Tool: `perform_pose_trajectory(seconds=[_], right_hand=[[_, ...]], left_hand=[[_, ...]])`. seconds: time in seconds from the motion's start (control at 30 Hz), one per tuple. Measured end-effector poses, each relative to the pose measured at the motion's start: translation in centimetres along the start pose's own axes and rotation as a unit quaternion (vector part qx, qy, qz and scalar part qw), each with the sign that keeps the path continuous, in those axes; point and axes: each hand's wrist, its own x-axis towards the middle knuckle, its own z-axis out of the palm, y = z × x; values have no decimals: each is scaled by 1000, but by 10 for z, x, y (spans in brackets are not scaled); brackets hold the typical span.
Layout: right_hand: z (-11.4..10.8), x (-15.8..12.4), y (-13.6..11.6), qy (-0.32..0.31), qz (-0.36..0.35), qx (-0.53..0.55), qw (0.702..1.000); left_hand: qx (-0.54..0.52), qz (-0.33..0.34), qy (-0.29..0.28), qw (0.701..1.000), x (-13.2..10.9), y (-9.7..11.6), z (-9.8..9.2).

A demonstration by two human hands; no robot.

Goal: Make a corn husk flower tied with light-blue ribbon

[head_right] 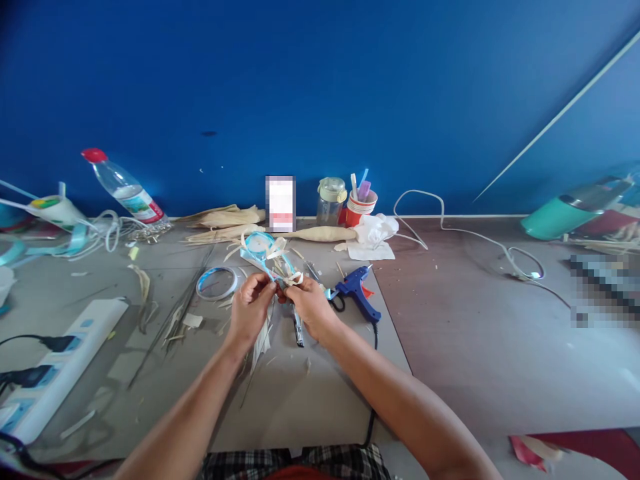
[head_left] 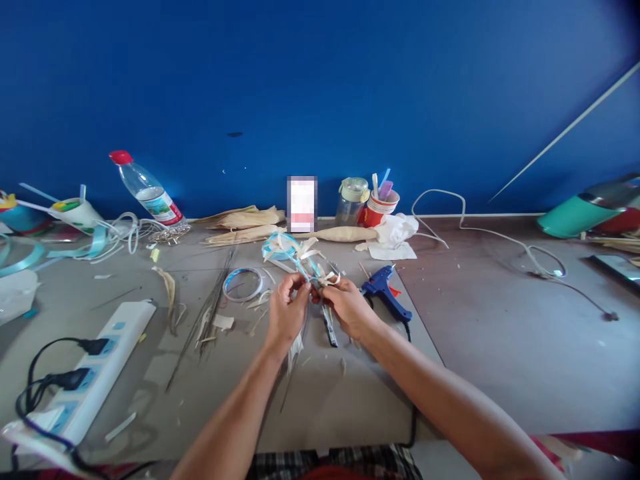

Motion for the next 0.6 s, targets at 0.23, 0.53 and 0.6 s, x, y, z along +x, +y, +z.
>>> perform_pose_trajectory(seconds=[0.23, 0.53, 0.6], right_hand=[[-6, 1, -6, 3, 45, -10, 999], [-7, -1, -3, -21, 24, -7, 999], [-8, -3, -4, -18, -1, -3, 1000]], left_hand=[[-104, -55, -28, 993, 2, -3, 0], [-78, -55, -20, 995, 3, 2, 1], [-49, -48, 0, 998, 3, 2, 0]])
